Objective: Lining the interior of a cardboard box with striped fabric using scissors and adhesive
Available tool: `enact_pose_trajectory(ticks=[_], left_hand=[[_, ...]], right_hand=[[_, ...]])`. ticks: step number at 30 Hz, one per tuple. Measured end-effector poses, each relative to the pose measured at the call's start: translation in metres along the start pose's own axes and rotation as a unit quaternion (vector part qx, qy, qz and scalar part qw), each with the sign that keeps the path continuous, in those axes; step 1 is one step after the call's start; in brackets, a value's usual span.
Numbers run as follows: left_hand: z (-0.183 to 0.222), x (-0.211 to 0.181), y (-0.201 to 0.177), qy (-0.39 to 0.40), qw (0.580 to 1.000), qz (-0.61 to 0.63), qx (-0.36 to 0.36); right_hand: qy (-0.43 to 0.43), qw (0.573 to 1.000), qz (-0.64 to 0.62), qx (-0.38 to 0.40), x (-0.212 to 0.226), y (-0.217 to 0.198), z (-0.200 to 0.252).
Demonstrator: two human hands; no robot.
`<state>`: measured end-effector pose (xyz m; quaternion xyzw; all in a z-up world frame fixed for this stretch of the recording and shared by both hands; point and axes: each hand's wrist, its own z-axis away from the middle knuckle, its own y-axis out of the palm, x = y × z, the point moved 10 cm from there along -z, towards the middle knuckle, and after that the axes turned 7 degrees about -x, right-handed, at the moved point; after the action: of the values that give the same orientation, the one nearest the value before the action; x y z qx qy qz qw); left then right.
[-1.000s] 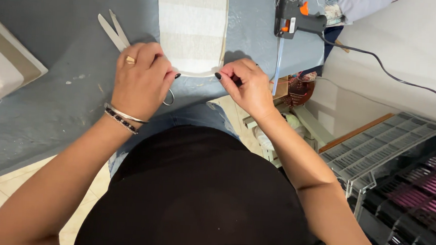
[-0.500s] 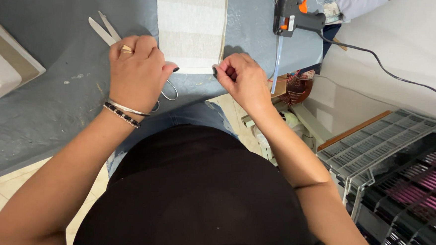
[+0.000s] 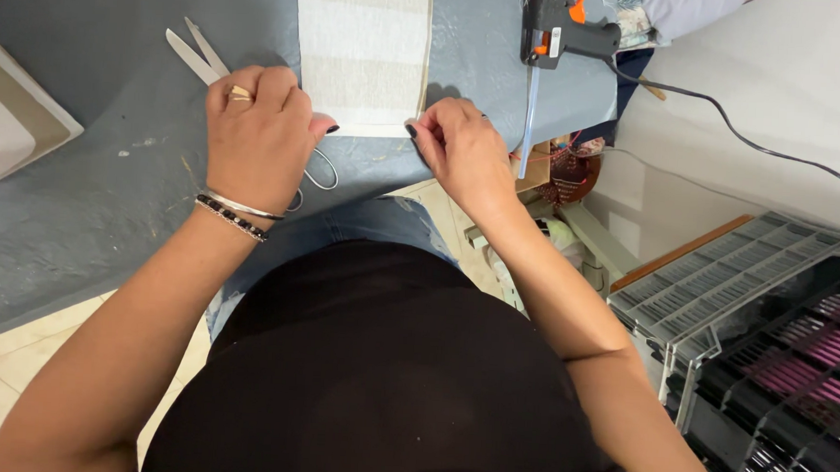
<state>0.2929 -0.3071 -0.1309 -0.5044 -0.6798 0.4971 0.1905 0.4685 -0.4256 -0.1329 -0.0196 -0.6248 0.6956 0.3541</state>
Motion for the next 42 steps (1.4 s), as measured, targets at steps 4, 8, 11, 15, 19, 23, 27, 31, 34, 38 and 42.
enact_pose_trajectory(ticks=[4,8,11,15,19,23,27,31,34,38,42], left_hand=[[-0.003,-0.010,-0.008,0.033,0.999,-0.021,-0.034],[-0.022,-0.069,-0.046,0.122,0.988,0.069,-0.061],[0.004,-0.110,-0.042,0.169,0.977,0.114,-0.065],[0.016,-0.108,-0.027,0.155,0.979,0.125,-0.040],[0.021,-0.099,-0.015,0.133,0.988,0.067,0.035],[0.018,-0.080,-0.025,0.114,0.990,0.062,0.059],[0.026,-0.061,-0.032,0.101,0.991,0.011,0.082],[0.031,-0.053,-0.031,0.088,0.990,-0.037,0.106],[0.017,-0.062,-0.041,0.087,0.991,-0.038,0.093],[0.025,-0.089,-0.030,0.107,0.990,0.058,0.066],[0.025,-0.090,-0.019,0.107,0.990,0.054,0.070]], right_hand=[[0.008,1.000,-0.005,0.015,-0.006,0.005,-0.001],[0.020,0.999,0.003,0.028,-0.004,0.005,-0.001],[0.010,1.000,-0.001,0.021,0.000,0.002,-0.001],[0.006,1.000,-0.004,0.014,-0.003,0.004,0.000],[0.015,1.000,-0.009,0.017,-0.002,0.002,0.000],[0.012,1.000,-0.017,0.015,0.000,0.001,0.000],[0.020,0.999,-0.020,0.022,-0.002,0.004,0.000],[0.006,1.000,-0.019,0.008,-0.005,0.006,0.000],[0.000,1.000,-0.016,0.010,-0.005,0.005,0.000],[-0.006,1.000,-0.023,-0.011,-0.001,0.004,0.003],[-0.007,1.000,-0.018,-0.022,0.000,0.003,0.004]])
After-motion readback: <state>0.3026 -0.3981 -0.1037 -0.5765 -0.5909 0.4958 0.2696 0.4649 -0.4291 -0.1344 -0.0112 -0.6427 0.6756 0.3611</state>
